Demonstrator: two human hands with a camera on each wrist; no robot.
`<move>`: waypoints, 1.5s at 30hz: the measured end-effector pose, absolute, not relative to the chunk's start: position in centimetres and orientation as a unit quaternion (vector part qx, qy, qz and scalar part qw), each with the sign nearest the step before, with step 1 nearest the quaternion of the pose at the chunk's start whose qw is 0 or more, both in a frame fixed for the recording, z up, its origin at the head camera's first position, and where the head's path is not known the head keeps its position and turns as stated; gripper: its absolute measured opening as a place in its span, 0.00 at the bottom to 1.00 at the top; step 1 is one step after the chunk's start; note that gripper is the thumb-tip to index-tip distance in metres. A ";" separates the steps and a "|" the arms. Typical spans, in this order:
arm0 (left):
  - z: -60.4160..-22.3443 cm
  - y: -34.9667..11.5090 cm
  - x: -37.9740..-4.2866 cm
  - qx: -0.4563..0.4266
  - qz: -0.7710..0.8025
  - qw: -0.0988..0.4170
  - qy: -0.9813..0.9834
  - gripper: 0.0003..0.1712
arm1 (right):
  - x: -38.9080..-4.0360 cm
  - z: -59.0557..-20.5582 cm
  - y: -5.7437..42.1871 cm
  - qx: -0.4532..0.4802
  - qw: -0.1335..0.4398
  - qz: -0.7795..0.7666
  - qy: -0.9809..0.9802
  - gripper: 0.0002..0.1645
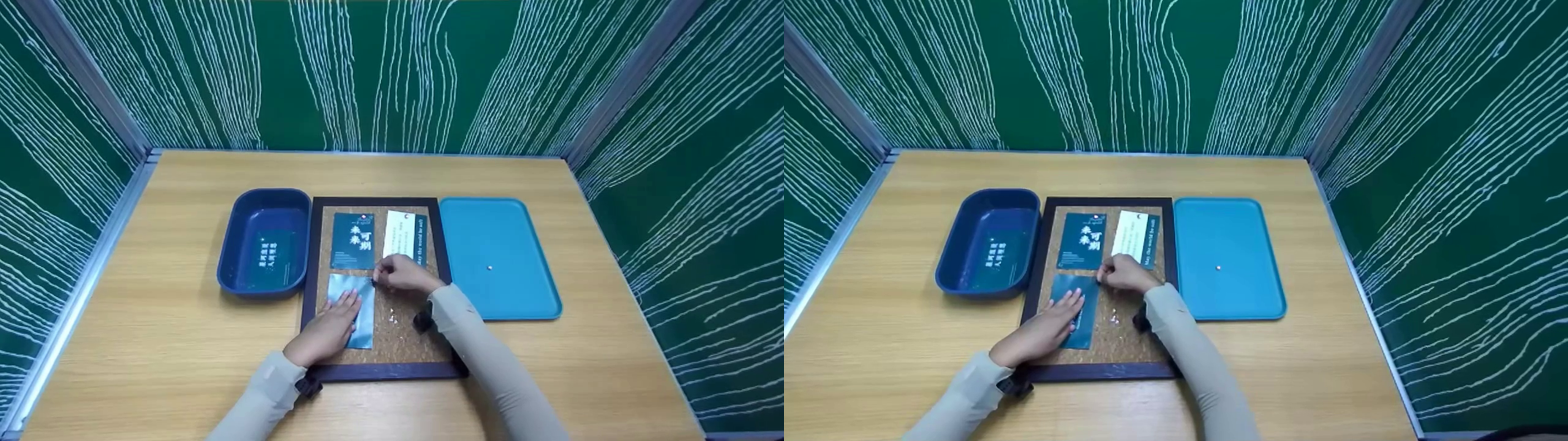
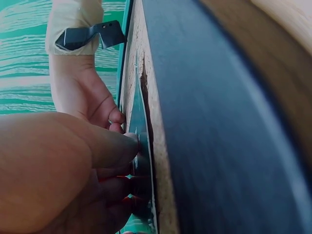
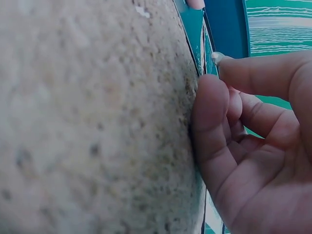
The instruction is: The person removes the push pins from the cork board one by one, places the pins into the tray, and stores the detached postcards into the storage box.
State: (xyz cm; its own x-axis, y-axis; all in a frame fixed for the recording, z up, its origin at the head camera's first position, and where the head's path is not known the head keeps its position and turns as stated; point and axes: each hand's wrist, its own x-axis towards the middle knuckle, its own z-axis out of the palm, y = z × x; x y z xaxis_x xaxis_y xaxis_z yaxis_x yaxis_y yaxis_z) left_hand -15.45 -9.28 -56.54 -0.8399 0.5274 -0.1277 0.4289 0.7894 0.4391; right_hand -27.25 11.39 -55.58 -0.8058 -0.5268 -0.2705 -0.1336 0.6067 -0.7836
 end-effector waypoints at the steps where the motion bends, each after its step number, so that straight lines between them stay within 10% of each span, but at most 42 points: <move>1: -56.6 -9.3 -15.5 0.255 0.200 0.123 0.938 0.30 | -27.2 -55.5 11.4 -0.191 0.247 -0.402 0.861 0.11; 45: -55.9 -9.4 -15.2 0.264 0.213 0.125 0.932 0.30 | -27.9 -51.8 21.4 -0.081 0.192 -0.481 0.852 0.13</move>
State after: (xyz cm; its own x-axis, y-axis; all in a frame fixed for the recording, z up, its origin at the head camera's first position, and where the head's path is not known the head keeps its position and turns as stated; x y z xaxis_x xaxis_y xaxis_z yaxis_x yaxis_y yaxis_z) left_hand -15.23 -9.42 -55.95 -0.8293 0.5454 -0.1216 0.4387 0.7703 0.4628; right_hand -27.88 21.38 -51.81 -0.9130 -0.3228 -0.2494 0.0466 0.5249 -0.8499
